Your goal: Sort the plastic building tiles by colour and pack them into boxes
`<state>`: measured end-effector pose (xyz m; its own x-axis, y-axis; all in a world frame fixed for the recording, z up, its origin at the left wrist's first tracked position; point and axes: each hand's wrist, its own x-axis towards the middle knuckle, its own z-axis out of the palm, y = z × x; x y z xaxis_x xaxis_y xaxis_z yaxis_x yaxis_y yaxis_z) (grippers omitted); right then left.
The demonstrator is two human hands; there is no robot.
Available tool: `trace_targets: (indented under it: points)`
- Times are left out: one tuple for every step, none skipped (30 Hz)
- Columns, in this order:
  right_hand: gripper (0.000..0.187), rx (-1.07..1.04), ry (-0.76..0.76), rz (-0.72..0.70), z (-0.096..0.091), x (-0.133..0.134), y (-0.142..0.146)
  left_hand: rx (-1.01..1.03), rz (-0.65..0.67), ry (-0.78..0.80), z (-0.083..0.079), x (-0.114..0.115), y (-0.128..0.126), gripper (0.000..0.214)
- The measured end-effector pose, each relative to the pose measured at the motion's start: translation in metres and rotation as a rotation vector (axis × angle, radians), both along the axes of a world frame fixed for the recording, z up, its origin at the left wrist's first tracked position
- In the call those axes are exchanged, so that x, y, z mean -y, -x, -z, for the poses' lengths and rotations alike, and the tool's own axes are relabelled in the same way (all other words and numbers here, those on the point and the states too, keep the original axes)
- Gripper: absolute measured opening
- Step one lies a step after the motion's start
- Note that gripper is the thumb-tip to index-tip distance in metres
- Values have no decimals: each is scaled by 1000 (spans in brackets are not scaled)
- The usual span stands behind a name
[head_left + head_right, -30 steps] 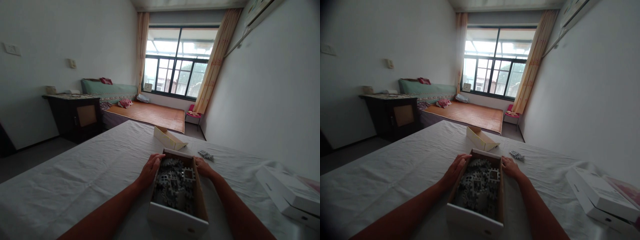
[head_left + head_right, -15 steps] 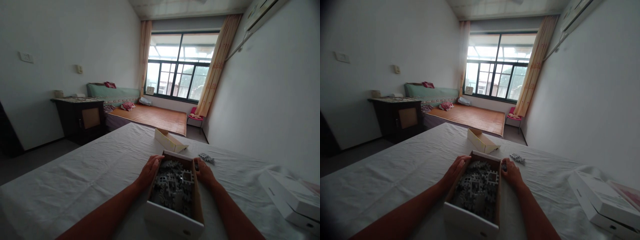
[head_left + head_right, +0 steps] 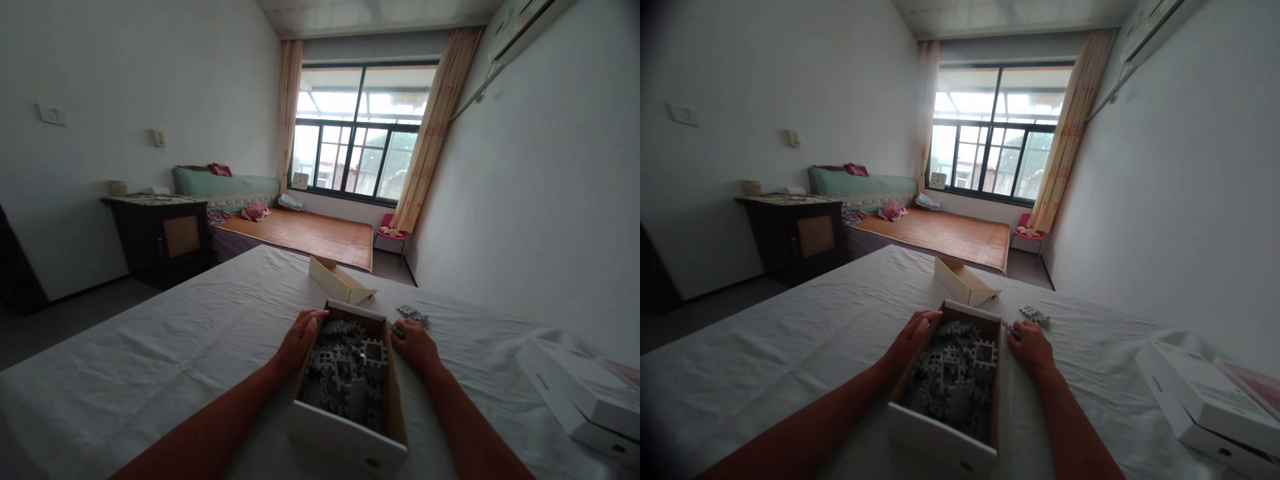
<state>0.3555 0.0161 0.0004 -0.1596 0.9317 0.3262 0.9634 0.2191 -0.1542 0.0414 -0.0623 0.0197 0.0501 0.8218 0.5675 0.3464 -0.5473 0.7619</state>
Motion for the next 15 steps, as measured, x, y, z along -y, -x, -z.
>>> trace_targets:
  points:
    - [20, -12, -1, 0, 2, -2, -2, 3, -1, -3, 0, 0, 0, 41]
    - [20, -29, -1, -3, 2, -4, -4, 2, 2, -5, 0, 0, 0, 41]
    - [20, -57, -4, -10, 1, -6, -6, -1, 3, -5, 1, -1, 0, 41]
    - [20, -102, -14, -12, -2, -7, -7, -3, 4, -4, 1, -1, 0, 41]
    - [21, -168, -26, -5, -7, -7, -7, -4, 2, -3, 1, -1, 0, 41]
    - [22, -259, -38, 9, -15, -5, -5, -4, 2, -3, 1, -2, 0, 42]
    - [25, -368, -46, 22, -26, -3, -1, -2, 1, -3, 2, -2, 0, 42]
    - [27, -483, -50, 25, -38, 2, 5, 2, 1, -5, 2, -2, -1, 42]
    - [30, -586, -54, 0, -51, 8, 13, 4, 4, -6, 2, -2, -1, 42]
    - [31, -660, -57, -65, -64, 15, 22, 4, 8, -7, 2, -2, -1, 41]
    - [30, -691, -66, -165, -75, 23, 34, 4, 11, -6, 2, -2, -1, 41]
    - [28, -673, -79, -287, -85, 32, 47, 2, 13, -3, 2, -2, -1, 40]
    - [25, -633, -77, -390, -92, 42, 60, 1, 15, -2, 1, -2, -1, 40]
    - [21, -560, -70, -497, -97, 52, 74, -2, 16, 0, 0, -1, -1, 40]
    - [17, -453, -58, -608, -99, 62, 88, -5, 16, 2, -1, 0, -1, 40]
